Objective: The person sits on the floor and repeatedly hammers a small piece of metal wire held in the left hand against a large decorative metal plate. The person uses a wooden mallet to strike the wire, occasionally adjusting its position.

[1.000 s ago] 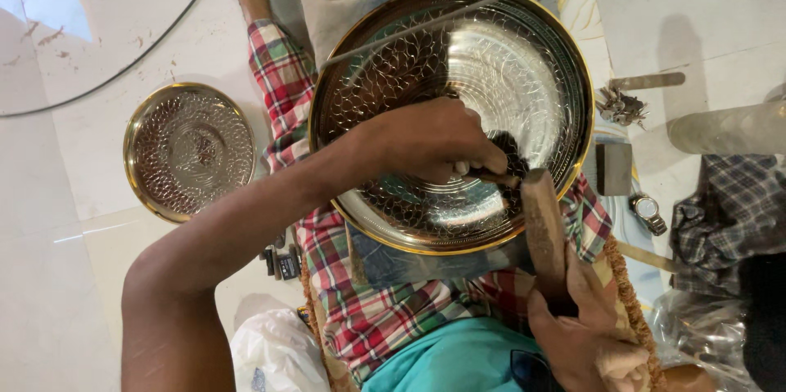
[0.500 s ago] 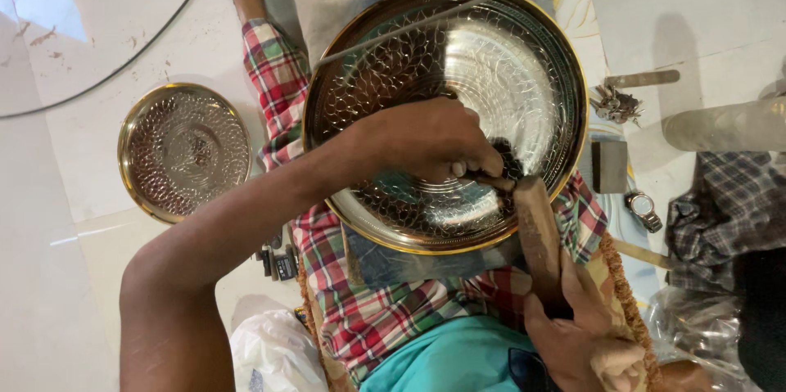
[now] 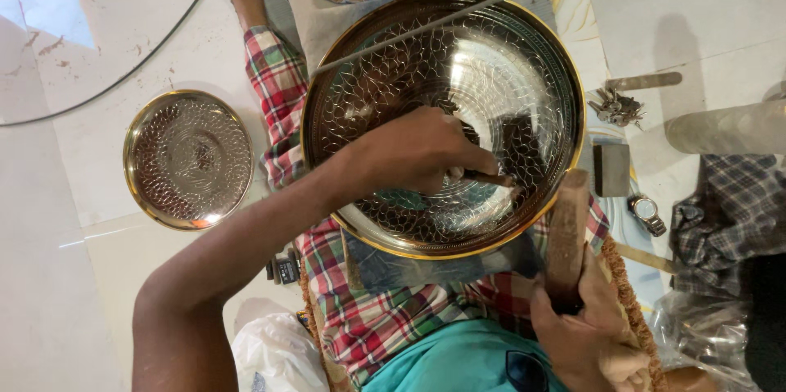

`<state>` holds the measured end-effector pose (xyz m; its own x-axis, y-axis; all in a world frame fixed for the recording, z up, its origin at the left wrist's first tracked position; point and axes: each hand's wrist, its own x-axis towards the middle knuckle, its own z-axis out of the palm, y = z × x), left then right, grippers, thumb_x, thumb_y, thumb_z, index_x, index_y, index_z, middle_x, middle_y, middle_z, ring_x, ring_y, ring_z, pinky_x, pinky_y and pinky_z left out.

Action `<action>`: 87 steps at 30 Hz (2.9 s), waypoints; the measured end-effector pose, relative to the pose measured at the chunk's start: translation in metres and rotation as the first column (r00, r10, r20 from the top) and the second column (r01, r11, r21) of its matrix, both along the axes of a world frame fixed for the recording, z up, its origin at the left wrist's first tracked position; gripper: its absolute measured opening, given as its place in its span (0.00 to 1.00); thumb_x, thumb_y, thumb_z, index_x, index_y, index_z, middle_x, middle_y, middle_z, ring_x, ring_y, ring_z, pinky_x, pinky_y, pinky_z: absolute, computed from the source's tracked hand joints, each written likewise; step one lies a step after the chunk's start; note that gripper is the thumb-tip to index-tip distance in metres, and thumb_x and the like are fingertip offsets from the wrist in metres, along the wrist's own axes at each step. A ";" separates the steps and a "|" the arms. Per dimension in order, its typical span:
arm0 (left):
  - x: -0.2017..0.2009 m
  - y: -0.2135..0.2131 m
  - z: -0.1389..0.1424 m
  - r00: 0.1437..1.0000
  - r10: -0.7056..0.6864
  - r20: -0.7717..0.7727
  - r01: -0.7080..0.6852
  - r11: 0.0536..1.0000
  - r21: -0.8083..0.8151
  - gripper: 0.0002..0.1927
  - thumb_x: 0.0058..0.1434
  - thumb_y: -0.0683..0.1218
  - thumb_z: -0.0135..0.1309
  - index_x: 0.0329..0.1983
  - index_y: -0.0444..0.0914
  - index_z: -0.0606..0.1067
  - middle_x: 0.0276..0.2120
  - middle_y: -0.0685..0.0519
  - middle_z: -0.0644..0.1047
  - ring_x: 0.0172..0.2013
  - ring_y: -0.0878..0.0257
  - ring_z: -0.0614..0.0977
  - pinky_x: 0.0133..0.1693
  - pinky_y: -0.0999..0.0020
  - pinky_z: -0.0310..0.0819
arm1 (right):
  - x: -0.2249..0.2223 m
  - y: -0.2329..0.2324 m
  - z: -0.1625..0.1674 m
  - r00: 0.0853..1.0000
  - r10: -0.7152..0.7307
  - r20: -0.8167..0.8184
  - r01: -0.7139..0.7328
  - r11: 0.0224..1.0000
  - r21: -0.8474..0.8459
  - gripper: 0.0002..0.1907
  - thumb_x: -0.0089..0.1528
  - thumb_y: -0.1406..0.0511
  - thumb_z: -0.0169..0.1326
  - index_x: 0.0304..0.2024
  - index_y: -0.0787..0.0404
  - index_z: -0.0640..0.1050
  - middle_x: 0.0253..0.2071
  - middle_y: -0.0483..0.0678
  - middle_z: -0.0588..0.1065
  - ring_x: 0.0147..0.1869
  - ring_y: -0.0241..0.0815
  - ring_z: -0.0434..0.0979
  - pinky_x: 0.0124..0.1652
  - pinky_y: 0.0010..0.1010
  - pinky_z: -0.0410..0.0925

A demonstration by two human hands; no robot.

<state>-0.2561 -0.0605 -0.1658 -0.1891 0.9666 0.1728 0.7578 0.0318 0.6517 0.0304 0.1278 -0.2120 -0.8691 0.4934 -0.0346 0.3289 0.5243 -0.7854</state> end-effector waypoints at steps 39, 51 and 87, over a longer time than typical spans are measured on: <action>0.009 -0.002 -0.003 0.986 0.165 0.007 -0.164 0.985 -0.057 0.28 0.47 0.30 0.54 0.51 0.43 0.82 0.23 0.49 0.81 0.21 0.59 0.81 0.22 0.59 0.70 | -0.024 0.001 0.027 0.991 0.105 -0.084 -0.110 0.992 -0.062 0.38 0.52 0.77 0.60 0.66 0.71 0.72 0.52 0.56 0.77 0.54 0.42 0.79 0.51 0.28 0.72; 0.124 0.022 -0.015 0.103 0.605 0.789 -0.980 -0.074 0.184 0.11 0.64 0.28 0.53 0.47 0.31 0.75 0.38 0.49 0.83 0.41 0.64 0.86 0.45 0.71 0.85 | -0.074 0.018 0.050 0.989 0.148 -0.004 -0.145 0.967 -0.210 0.41 0.53 0.77 0.61 0.71 0.68 0.69 0.53 0.54 0.79 0.52 0.34 0.78 0.51 0.25 0.71; 0.121 0.033 -0.036 0.007 0.886 0.463 -0.936 -0.157 0.315 0.19 0.55 0.28 0.49 0.49 0.32 0.77 0.32 0.50 0.81 0.32 0.63 0.86 0.34 0.68 0.80 | -0.238 -0.009 0.209 0.421 0.687 0.592 -0.816 0.002 0.578 0.48 0.53 0.62 0.60 0.74 0.27 0.60 0.51 0.37 0.77 0.25 0.38 0.76 0.25 0.31 0.70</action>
<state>-0.1349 -0.0272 -0.2022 -0.8456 -0.3945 0.3596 0.2048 0.3823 0.9011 -0.2078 0.1190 -0.0032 -0.7821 -0.5711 -0.2492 -0.6005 0.7976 0.0570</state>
